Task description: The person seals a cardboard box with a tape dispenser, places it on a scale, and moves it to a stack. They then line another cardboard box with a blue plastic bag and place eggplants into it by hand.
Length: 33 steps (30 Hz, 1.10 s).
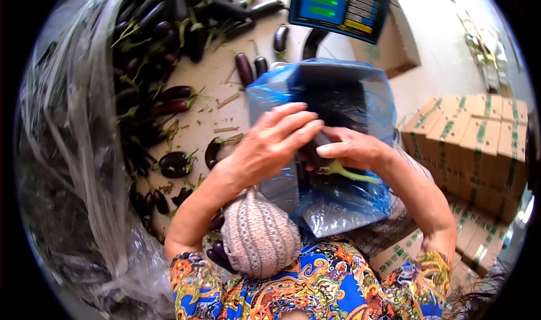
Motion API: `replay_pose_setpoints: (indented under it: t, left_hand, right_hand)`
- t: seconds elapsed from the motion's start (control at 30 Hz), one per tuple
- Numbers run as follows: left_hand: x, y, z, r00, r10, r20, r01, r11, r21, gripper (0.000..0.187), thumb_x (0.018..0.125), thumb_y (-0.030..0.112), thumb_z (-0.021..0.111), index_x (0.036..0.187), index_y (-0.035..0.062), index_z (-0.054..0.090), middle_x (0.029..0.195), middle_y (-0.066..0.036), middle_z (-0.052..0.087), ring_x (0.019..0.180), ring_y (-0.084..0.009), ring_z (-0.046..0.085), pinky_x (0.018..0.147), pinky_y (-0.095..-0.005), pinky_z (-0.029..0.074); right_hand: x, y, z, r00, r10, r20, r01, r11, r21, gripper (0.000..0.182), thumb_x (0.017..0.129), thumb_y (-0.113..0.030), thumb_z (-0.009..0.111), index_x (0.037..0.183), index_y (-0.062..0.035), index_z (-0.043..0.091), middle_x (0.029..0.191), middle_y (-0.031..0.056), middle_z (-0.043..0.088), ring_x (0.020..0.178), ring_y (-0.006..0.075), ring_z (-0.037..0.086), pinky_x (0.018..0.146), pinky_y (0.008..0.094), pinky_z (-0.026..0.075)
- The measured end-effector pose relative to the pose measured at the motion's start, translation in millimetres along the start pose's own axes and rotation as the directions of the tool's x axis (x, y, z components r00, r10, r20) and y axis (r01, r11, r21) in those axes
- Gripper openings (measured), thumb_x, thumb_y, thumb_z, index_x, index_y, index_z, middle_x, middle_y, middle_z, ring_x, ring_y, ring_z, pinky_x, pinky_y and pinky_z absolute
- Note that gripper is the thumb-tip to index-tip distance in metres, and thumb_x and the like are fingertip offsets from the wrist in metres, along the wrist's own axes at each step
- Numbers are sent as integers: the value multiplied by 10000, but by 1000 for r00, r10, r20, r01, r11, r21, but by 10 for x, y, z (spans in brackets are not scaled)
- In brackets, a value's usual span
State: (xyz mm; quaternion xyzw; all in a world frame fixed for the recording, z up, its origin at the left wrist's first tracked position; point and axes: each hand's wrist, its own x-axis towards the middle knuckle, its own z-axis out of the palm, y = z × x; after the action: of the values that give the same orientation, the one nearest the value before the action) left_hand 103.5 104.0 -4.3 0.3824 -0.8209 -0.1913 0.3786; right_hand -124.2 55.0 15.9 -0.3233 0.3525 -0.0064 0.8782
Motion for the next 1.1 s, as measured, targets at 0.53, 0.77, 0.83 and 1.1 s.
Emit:
replay_pose_setpoints:
  t: [0.53,0.77,0.83,1.1]
  left_hand:
    - [-3109,-1045,867,121,-935,-334,992,102,73,580,790,341,746,1235,3,592,1121,-231,628,1059,-417,584,919,-467,465]
    - [-3216,-1191,829,-165,-956,241,359,-286,-889,258,801,195,732,1016,78,651,828,-14,603,762,-146,606,673,-333,559]
    - [-2878,-942,590,39,-975,220,17,-220,-975,356,827,106,693,1164,82,579,1050,-41,602,925,-179,611,806,-424,582]
    - [-880,-211,-528,835,-545,-79,356,643,-677,607,731,-34,691,1318,55,563,1235,-145,639,1143,-277,629,992,-364,500]
  right_hand:
    - [1706,1732,-1973,640,-564,-522,-145,579,-802,526,1010,-376,438,1337,32,495,1330,304,512,1242,465,457,1053,430,383]
    - [735,619,-884,899,-186,-398,-333,301,-893,493,1002,-383,486,1314,-9,559,1217,238,622,1075,346,621,919,388,501]
    - [417,-5,-372,912,143,-384,-392,581,-714,479,997,-389,517,1310,-31,581,1165,178,666,1000,237,670,835,340,541]
    - [141,-639,374,985,-155,-71,104,878,-468,571,960,-356,636,1389,-4,500,1217,144,648,1103,195,619,944,317,498]
